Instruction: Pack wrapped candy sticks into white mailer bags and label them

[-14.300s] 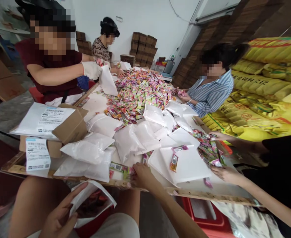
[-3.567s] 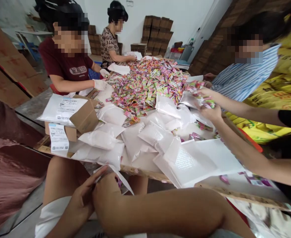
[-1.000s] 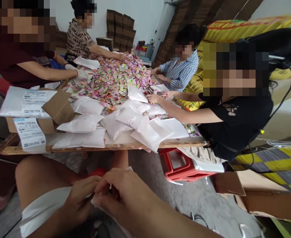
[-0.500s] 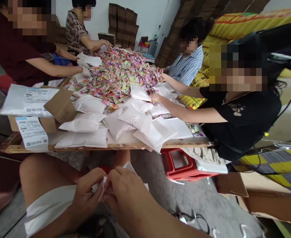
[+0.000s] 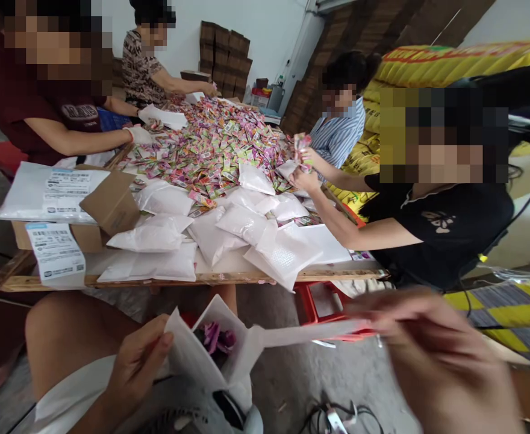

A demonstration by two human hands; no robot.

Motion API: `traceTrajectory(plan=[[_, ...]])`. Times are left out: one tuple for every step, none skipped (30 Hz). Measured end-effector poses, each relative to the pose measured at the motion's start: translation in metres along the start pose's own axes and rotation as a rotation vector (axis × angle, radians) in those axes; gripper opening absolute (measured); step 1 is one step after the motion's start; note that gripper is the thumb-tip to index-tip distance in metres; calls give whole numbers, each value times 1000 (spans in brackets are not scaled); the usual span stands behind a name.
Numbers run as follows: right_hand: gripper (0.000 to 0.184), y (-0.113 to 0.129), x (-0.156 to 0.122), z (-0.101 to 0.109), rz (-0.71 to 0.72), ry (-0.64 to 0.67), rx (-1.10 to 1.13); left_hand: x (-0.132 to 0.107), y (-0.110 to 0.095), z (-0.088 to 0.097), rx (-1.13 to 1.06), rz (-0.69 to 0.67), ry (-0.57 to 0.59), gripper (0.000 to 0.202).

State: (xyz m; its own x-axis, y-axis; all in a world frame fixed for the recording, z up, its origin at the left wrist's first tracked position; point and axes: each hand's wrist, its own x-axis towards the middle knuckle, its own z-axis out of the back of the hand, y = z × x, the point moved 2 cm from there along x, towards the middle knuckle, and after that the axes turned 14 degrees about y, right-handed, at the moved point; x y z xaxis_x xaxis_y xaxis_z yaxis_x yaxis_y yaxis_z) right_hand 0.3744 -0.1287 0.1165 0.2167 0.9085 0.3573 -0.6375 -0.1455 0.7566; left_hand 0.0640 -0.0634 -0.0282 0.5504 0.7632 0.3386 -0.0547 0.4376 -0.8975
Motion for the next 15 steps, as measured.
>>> traceTrajectory(plan=[[24, -27, -6, 23, -108, -94, -62, -2, 2, 4, -13, 1, 3, 20], [30, -55, -14, 37, -245, 4, -137, -4, 5, 7, -24, 4, 5, 19], [37, -80, -23, 42, -357, 125, -215, -6, 7, 9, -32, 8, 8, 19], [38, -99, -33, 40, -431, 214, -273, -8, 10, 9, -39, 15, 14, 20], [36, -110, -43, 29, -462, 300, -306, -9, 12, 9, -47, 26, 20, 21], [36, -112, -52, 12, -448, 378, -322, -11, 14, 8, -58, 37, 27, 22], [43, -106, -59, -11, -391, 447, -313, -12, 16, 6, -72, 47, 31, 23], [55, -92, -64, -37, -304, 534, -285, -14, 18, 5, -88, 56, 37, 24], [69, -75, -66, -63, -194, 615, -234, -16, 19, 4, -99, 63, 40, 25], [73, -55, -65, -87, -73, 674, -156, -18, 19, 3, -102, 69, 40, 26], [63, -37, -63, -107, 41, 729, -65, -20, 19, 4, -97, 70, 34, 27], [46, -21, -60, -122, 133, 758, 21, -22, 17, 5, -89, 63, 30, 29], [27, -11, -56, -132, 193, 769, 90, -24, 14, 8, -86, 51, 34, 30], [13, -5, -53, -137, 227, 763, 137, -25, 10, 11, -87, 36, 64, 29], [11, -3, -52, -138, 242, 740, 166, -26, 5, 13, -89, 17, 115, 29]])
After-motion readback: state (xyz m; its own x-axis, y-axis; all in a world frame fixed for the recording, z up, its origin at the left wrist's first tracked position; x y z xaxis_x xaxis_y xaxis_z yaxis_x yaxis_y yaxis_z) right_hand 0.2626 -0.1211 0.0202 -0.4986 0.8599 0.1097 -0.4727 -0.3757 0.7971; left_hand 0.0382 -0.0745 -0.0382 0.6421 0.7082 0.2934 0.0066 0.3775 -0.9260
